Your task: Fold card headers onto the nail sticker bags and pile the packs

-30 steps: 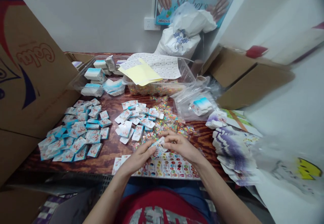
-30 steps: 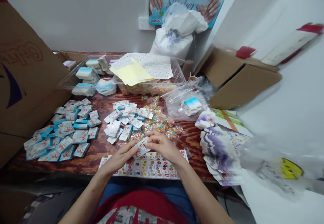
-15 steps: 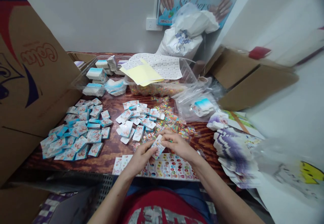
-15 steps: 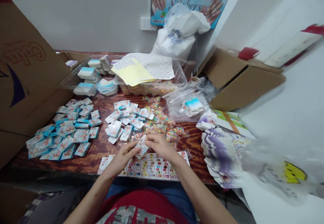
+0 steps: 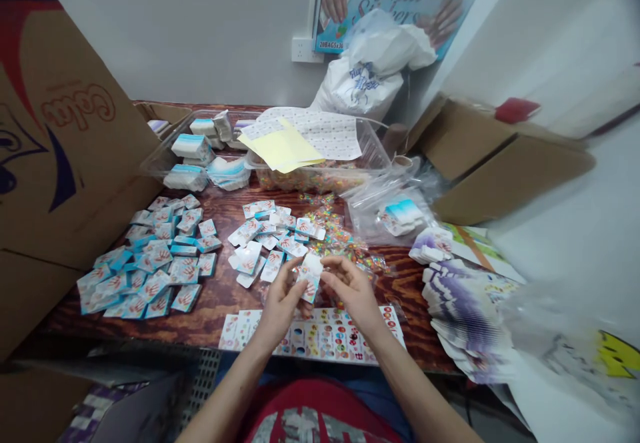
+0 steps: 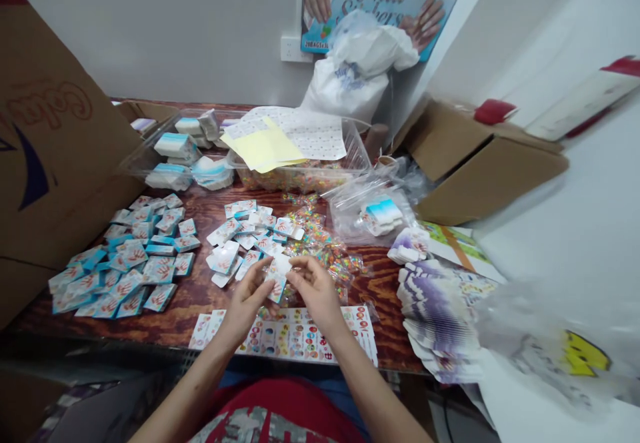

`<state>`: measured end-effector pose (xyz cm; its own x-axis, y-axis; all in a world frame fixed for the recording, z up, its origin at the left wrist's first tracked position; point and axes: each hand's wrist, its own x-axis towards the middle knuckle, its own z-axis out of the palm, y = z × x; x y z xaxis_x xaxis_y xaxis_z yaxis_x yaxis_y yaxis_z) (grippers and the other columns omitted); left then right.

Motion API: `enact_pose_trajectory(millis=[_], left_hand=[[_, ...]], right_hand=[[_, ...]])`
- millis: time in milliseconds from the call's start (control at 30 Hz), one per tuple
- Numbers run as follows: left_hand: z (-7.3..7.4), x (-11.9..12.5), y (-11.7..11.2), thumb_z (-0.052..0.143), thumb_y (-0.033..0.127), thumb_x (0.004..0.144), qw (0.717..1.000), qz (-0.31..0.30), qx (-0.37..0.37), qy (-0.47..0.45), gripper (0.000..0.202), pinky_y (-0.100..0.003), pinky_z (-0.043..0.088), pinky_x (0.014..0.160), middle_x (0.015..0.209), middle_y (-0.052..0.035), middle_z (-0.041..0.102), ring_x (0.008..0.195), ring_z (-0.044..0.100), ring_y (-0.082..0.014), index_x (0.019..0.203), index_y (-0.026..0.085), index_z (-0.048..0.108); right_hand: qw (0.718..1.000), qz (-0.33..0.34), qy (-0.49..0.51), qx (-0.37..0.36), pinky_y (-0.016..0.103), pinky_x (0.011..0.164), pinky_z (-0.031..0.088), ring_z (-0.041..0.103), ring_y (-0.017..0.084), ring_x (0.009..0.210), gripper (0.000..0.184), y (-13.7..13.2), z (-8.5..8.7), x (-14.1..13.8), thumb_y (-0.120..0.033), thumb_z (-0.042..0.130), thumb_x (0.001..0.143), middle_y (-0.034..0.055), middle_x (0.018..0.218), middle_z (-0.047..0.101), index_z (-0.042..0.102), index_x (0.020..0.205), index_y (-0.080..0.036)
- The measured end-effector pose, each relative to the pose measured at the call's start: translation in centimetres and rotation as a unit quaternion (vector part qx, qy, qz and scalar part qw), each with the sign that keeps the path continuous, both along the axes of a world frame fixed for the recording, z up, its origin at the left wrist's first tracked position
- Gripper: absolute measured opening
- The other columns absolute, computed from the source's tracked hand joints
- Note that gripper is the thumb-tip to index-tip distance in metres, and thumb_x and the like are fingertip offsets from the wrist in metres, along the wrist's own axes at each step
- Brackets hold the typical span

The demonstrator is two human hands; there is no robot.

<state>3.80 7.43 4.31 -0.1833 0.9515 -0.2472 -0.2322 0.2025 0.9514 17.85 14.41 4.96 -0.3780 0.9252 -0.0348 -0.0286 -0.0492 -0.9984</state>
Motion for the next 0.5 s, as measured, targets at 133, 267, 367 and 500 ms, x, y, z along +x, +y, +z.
enact_pose_trajectory(millis=[133,267,367,500], left_hand=[[0.3,0.6,0.0,0.061,0.044,0.085,1.0,0.013,0.026,0.0,0.052,-0.024,0.055,0.049,0.095,-0.0003,0.056,0.052,0.063,-0.0095,0.131,0.026,0.047],[0.1,-0.3,-0.3,0.064,0.04,0.085,0.998,-0.055,0.005,0.017,0.042,-0.023,0.058,0.054,0.087,0.0018,0.055,0.058,0.063,-0.0093,0.122,0.023,0.055],[0.1,-1.0,-0.7,0.064,0.038,0.084,0.994,-0.107,-0.005,0.031,0.038,-0.022,0.057,0.053,0.073,0.0048,0.05,0.056,0.06,-0.0089,0.117,0.021,0.058],[0.7,-0.8,-0.7,0.066,0.038,0.082,0.996,-0.084,0.001,0.033,0.037,-0.02,0.056,0.05,0.071,0.0058,0.047,0.055,0.056,-0.0075,0.113,0.02,0.057]], right_hand=[[0.994,-0.083,0.062,-0.022,0.025,0.067,0.047,0.058,0.016,0.076,0.026,-1.0,-0.9,-0.7,-0.034,0.075,0.073,-0.0001,0.08,0.062,0.06,0.089,-0.022],[0.998,-0.048,0.025,-0.011,0.024,0.061,0.044,0.054,0.015,0.067,0.018,-1.1,-0.9,-0.2,-0.036,0.07,0.077,-0.0001,0.073,0.06,0.063,0.079,-0.019],[1.0,0.009,-0.017,0.008,0.024,0.056,0.041,0.051,0.013,0.061,0.021,-1.2,-0.6,0.4,-0.036,0.067,0.08,-0.0008,0.067,0.055,0.063,0.068,-0.018],[1.0,-0.003,-0.003,0.016,0.025,0.062,0.044,0.056,0.015,0.069,0.019,-1.3,0.0,0.6,-0.033,0.065,0.082,0.0002,0.078,0.061,0.067,0.097,-0.021]])
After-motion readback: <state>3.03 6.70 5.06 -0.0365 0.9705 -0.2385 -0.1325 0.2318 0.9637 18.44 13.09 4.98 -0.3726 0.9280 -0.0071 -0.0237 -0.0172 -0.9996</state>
